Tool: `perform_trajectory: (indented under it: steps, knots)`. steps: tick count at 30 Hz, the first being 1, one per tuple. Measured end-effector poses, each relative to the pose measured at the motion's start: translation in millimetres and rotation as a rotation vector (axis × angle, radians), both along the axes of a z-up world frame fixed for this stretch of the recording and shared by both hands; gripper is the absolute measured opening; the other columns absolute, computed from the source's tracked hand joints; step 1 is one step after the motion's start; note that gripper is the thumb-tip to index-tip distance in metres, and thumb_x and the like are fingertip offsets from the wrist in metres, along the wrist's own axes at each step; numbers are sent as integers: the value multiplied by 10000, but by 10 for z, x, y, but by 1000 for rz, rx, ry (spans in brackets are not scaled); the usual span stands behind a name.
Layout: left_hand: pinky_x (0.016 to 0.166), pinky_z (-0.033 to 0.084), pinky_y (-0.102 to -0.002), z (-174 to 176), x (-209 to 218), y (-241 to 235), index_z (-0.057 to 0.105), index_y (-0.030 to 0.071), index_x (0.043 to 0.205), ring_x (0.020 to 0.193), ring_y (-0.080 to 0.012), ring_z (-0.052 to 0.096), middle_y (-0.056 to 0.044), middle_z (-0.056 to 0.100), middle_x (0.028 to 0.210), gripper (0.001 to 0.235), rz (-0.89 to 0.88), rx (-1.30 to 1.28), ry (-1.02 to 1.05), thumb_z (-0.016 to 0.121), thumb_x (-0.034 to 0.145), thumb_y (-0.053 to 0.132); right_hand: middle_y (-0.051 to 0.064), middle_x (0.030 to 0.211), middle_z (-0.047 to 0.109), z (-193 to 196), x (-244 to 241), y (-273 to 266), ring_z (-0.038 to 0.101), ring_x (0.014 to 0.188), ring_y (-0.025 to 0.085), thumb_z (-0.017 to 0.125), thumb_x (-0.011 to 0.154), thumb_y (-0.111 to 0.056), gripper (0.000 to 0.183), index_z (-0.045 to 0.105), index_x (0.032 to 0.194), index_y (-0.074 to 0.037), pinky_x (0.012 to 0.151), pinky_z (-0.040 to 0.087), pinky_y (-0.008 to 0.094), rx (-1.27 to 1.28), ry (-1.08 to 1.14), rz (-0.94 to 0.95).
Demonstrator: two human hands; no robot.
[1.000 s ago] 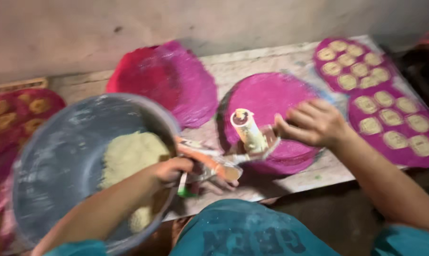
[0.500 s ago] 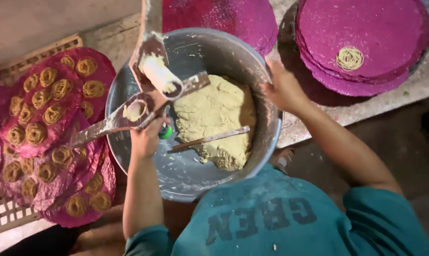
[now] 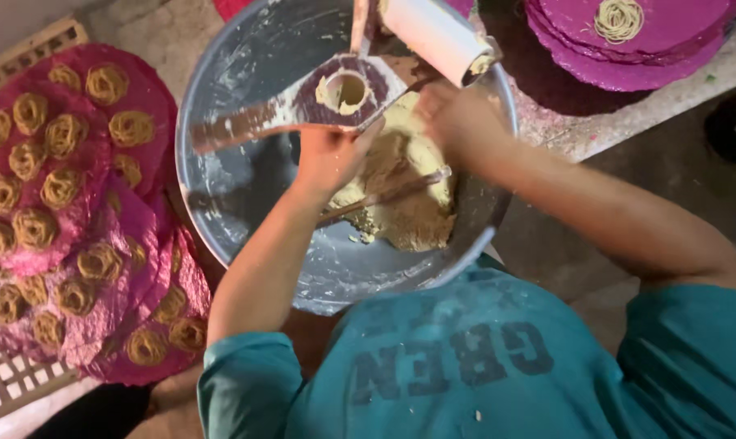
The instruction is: The person uses a manual dough press to form spiral-shaped dough snacks on pink trays. They repeatedly scoop dough from a metal bowl, load it into the press, and squeeze the handles to extrude the dough into circular patterns.
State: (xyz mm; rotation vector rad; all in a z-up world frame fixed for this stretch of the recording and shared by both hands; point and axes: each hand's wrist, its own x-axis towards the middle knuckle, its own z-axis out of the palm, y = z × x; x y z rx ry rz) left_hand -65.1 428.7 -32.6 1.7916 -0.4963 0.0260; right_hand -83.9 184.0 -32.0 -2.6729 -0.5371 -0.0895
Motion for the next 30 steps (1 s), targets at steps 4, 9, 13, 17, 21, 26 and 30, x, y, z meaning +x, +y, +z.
perform_trajectory:
  steps: [4,9,13,17,21,26,30]
  knots:
    - [1051,494,-361,-131,6,10,566,3,1327,1208,-191,620,-99,649,1294,465,13,20,-4,789,925,68,131,1082,683,-398,-270,587,702,966,305,612,809,-238,409,623,1176,-57,812,575,458,-546,178,517]
    - [1027,532,-310,-211,-41,25,564,27,1317,1190,-125,626,-66,648,1283,435,-12,-237,228,761,931,72,176,995,682,-168,-365,609,709,879,382,526,930,-191,315,624,1187,-38,741,572,511,-450,308,497]
    - [923,554,-295,-127,-26,21,620,22,1260,1049,-110,636,-80,678,1188,329,26,-207,300,746,959,70,130,851,710,466,-338,359,720,812,365,416,1053,-289,314,655,1213,-162,717,555,513,-539,721,248]
    - [879,569,-303,-33,-32,31,658,23,1216,1030,-124,647,-70,702,1123,269,55,-182,267,737,962,64,118,793,702,559,-408,368,716,669,340,518,954,-199,429,599,1374,-172,539,566,467,-622,325,574]
    - [1053,513,-330,1,-27,4,580,22,1310,1183,-154,636,-59,668,1248,443,75,-188,-84,781,916,54,85,800,706,78,-564,703,695,716,316,481,1117,-277,276,676,1183,-93,605,546,461,-652,163,671]
    - [1036,542,-330,-57,-5,-4,628,47,1288,1174,-154,675,-50,714,1232,428,95,-99,92,826,914,112,119,763,715,-276,-808,880,712,615,263,582,901,-225,402,653,1216,15,485,551,398,-612,-9,610]
    - [1101,518,-342,-172,26,-11,584,38,1343,1233,-159,641,-69,671,1298,493,67,-195,-71,826,917,88,158,835,732,-126,-920,730,750,679,309,582,891,-216,358,653,1162,8,519,585,413,-701,305,576]
